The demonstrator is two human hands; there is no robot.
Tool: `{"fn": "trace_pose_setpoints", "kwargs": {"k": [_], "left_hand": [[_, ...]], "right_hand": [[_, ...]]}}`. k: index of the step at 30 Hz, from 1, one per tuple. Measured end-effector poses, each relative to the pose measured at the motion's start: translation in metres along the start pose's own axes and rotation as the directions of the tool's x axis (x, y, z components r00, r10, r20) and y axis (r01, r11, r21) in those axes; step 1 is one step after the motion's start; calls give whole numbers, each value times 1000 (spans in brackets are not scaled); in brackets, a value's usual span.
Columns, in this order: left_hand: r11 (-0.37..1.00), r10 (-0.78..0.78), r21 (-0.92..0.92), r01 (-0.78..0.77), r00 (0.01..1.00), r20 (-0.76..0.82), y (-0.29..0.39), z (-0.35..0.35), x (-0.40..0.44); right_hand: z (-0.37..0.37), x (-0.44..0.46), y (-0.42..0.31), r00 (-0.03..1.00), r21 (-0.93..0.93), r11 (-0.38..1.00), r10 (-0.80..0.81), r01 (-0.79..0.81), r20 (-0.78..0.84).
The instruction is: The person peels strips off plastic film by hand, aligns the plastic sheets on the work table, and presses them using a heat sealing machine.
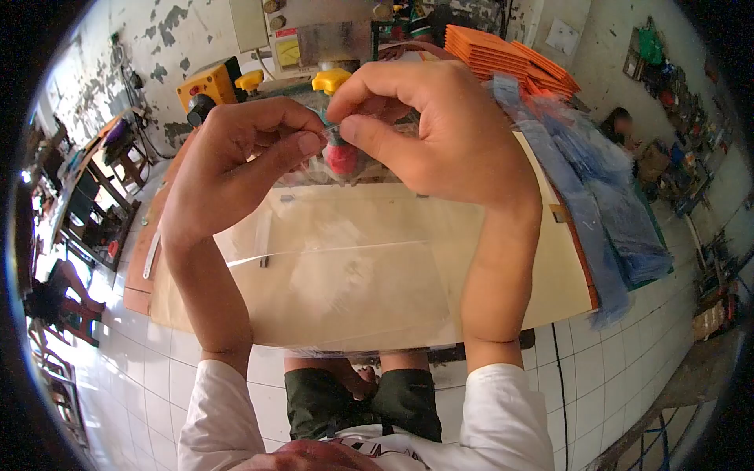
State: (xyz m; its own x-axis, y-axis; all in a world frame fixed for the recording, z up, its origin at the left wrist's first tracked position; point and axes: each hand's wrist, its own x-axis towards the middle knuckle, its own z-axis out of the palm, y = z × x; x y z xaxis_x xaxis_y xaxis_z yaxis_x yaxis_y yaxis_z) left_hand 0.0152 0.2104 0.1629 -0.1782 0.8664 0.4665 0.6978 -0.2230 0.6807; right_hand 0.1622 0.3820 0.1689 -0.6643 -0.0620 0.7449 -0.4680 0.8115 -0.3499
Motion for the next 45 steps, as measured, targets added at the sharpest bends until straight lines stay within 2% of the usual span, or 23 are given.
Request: {"fn": "trace_pose_setpoints", "kwargs": {"k": [4, 6, 9, 10, 12, 17, 22, 24, 25, 27, 28, 31, 32, 33, 35, 36, 40, 42, 43, 45], "left_hand": [[999, -18, 44, 18, 1000, -2, 2, 2, 1], [993, 53, 107, -52, 999, -5, -1, 4, 1], [992, 82, 95, -79, 996, -31, 0, 7, 0], [992, 82, 95, -78, 996, -32, 0, 8, 0], [974, 99, 208, -89, 994, -35, 1, 9, 1], [964, 84, 255, -73, 996, -32, 3, 12, 1], [930, 193, 318, -185, 981, 7, 5, 7, -2], [971, 146, 195, -140, 989, -17, 7, 5, -7], [971, 144, 196, -137, 989, -21, 7, 2, -8], [978, 104, 181, -100, 994, -15, 8, 0, -9], [979, 106, 179, -101, 994, -17, 8, -1, -9], [980, 94, 176, -93, 996, -1, 7, 0, -7], [980, 100, 176, -97, 995, -8, 6, 1, -6], [979, 104, 175, -100, 994, -15, 5, 1, -6], [979, 119, 171, -114, 993, -21, 7, 2, -5], [978, 133, 166, -127, 991, -27, 8, 2, -6], [989, 84, 129, -77, 995, -52, 5, -1, -5], [978, 155, 156, -140, 984, -86, 0, -5, -5], [979, 150, 155, -135, 985, -87, 0, -5, -6], [972, 131, 208, -114, 989, -74, 3, -6, -6]], "right_hand": [[2, 0, 0, 1000, -26, 999, -24, 24, 4], [3, 0, -1, 1000, -31, 999, -12, 12, 2], [5, 1, -3, 1000, -91, 996, 13, -12, 8], [6, 0, -4, 999, -128, 991, 33, -32, 11], [9, 0, -5, 998, -165, 985, 54, -51, 14], [17, 3, -6, 998, -407, 912, -69, 60, -7], [6, 6, 3, 987, -418, 902, -147, 107, -65], [-5, 2, 7, 977, -393, 915, -159, 92, -143], [-10, 1, 8, 977, -390, 916, -161, 95, -139], [-21, -2, 11, 983, -137, 991, -36, 11, -179], [-26, -3, 12, 992, -34, 999, 32, -36, -126], [-6, -2, 11, 994, 58, 998, -8, 14, -113], [0, -2, 6, 998, 72, 997, 19, -15, -60], [1, -2, 5, 998, 72, 997, 19, -14, -60], [2, -2, 3, 988, -34, 999, 18, -13, 152], [-1, -1, -2, 983, -96, 995, 47, -30, 179], [-11, -6, -4, 995, -112, 993, 43, -34, 85], [-18, -9, 8, 999, -16, 999, 47, -47, -9], [-19, -9, 11, 999, -12, 999, 49, -49, -6], [-20, -7, 8, 999, -135, 991, -13, 19, 44]]}}
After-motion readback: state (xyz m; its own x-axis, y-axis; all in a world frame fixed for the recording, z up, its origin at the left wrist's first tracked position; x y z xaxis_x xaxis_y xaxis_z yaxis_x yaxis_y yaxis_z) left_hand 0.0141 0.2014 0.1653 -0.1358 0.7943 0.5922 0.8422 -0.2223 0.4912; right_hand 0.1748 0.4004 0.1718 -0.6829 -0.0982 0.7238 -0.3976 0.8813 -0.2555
